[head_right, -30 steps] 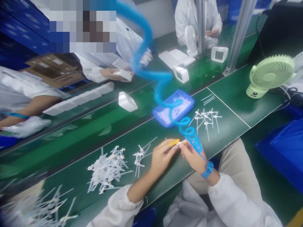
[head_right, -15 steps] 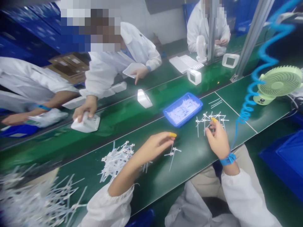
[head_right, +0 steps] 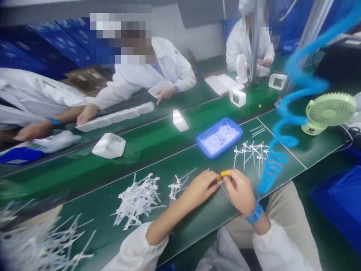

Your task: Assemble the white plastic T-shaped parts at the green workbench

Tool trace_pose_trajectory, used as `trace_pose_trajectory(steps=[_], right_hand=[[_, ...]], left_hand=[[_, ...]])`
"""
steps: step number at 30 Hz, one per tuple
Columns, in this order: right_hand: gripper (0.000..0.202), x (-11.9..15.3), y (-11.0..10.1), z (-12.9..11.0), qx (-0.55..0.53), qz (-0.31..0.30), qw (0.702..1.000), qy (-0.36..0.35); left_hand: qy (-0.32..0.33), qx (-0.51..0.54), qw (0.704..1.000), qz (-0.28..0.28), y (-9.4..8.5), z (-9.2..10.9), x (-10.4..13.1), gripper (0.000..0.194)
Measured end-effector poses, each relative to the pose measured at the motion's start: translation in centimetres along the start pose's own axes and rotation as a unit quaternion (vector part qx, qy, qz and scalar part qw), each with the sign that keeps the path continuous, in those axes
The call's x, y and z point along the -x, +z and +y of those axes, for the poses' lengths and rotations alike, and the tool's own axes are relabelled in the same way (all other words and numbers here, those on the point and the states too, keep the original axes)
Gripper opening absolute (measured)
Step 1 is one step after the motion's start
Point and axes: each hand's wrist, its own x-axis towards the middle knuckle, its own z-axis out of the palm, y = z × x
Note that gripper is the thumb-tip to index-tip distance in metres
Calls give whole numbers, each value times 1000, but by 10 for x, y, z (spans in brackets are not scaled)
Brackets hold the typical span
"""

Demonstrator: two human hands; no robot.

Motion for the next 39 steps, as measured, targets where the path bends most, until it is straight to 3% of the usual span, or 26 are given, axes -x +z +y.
trace_pose_trajectory(steps=[3, 6, 9, 11, 16, 22, 28, 31, 34, 39], right_hand=[[19, -38, -18, -7, 27, 11, 999, -39], [19, -97, -21, -9, 109, -19, 989, -103], [23, -156, -7, -5, 283, -141, 941, -117], [26, -186, 5, 0, 331, -182, 919, -113], [24, -216, 24, 15, 390, -226, 887, -96], [26, -222, 25, 28, 413, -235, 874, -104], [22, -216, 3, 10, 373, -195, 896, -142], [21, -188, -24, -2, 314, -156, 923, -157], [17, -148, -48, -9, 179, -101, 966, -157], [11, -89, -57, -7, 117, -96, 985, -81]], left_hand=[[37, -15, 999, 10, 19, 13, 1, 10], [67, -48, 996, 19, 37, 28, 7, 8], [76, -64, 994, 44, 56, 41, 15, 5], [92, -65, 992, 53, 67, 45, 18, 7], [103, -62, 990, 72, 78, 40, 14, 12], [112, -98, 984, 94, 79, 36, 8, 11], [114, -87, 985, 97, 74, 37, 8, 11], [111, -70, 987, 93, 70, 39, 10, 9], [108, -71, 987, 98, 68, 40, 11, 6], [79, -65, 988, 112, 61, 31, 7, 4]])
